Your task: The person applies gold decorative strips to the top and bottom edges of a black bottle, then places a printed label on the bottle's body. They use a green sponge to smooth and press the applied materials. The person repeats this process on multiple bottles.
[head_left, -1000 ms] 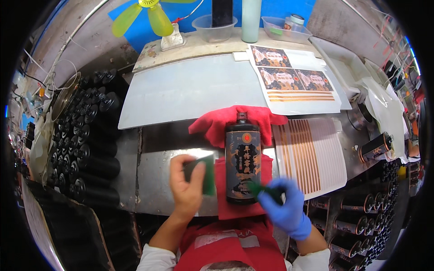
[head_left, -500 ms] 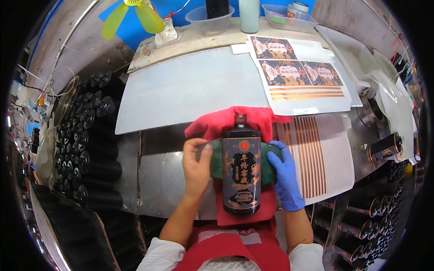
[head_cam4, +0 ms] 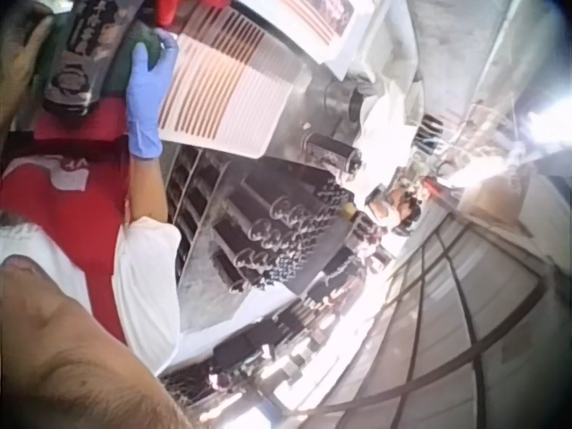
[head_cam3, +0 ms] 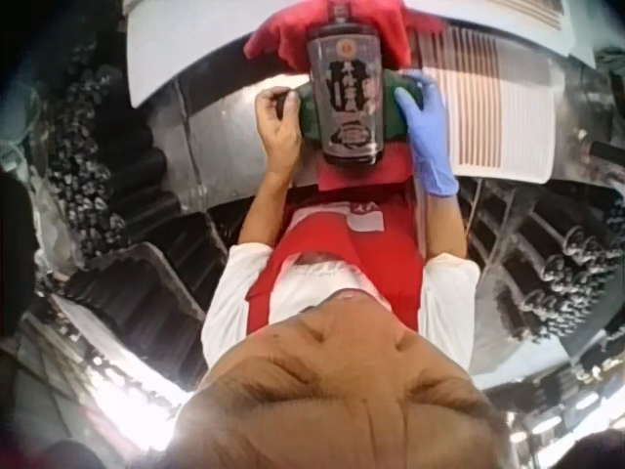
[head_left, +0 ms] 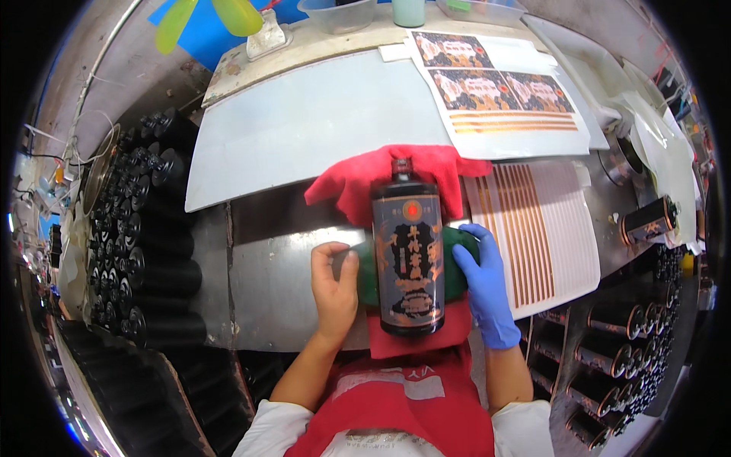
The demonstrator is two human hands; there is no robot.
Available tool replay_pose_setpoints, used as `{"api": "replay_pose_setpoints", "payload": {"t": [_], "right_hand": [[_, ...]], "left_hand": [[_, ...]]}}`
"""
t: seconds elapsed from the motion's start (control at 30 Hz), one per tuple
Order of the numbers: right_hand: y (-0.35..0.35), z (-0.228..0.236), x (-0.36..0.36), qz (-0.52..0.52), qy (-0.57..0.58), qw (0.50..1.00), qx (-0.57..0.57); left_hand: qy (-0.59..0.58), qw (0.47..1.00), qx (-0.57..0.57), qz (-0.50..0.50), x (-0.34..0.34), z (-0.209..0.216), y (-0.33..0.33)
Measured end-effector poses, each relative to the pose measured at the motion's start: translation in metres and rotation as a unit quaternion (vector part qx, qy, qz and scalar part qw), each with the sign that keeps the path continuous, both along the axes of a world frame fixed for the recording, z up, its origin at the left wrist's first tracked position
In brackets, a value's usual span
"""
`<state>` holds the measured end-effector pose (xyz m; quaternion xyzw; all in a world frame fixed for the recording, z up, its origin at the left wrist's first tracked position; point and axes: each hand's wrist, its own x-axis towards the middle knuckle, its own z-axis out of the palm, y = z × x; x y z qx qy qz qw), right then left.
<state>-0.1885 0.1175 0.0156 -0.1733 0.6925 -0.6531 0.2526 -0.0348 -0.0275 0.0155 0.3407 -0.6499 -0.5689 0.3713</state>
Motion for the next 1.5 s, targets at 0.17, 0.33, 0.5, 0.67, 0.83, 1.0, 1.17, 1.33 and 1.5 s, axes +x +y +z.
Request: {"api": "replay_pose_setpoints", "payload": {"t": [0.17, 0.33, 0.5, 0.67, 0.83, 1.0, 1.17, 1.33, 1.5], "right_hand": [[-0.004, 0.071, 0.021, -0.044, 0.140, 0.989, 0.015], [-0.011, 0.071, 0.042, -0.013, 0.166, 0.985, 0.046], [0.005, 0.012, 0.026, -0.020, -0.067, 0.991, -0.116], [-0.001, 0.001, 0.014, -0.018, -0.072, 0.988, -0.137], [-0.006, 0.022, -0.004, -0.018, 0.008, 0.982, -0.188], [0.044, 0.021, 0.030, 0.147, 0.216, 0.935, -0.239], [0.044, 0.048, 0.019, 0.147, -0.032, 0.988, -0.035], [-0.047, 0.044, -0.060, 0.023, -0.031, 0.987, -0.155], [-0.052, 0.030, -0.039, 0.013, 0.161, 0.946, -0.283]], "left_hand": [[-0.032, 0.990, -0.134, 0.025, 0.010, 0.058, 0.018], [-0.002, 0.995, -0.102, -0.009, -0.001, 0.030, 0.027], [0.081, 0.996, 0.045, 0.006, 0.013, -0.006, 0.027], [0.013, 1.000, -0.010, 0.019, 0.018, -0.024, 0.017], [-0.160, 0.962, -0.215, 0.056, 0.029, -0.013, -0.010], [-0.416, 0.841, -0.344, -0.023, 0.066, -0.031, -0.024], [-0.057, 0.912, -0.374, -0.162, 0.049, 0.014, 0.020], [-0.059, 0.885, -0.434, -0.155, 0.039, 0.000, 0.041], [-0.115, 0.890, -0.434, -0.083, 0.041, 0.000, 0.045]]}}
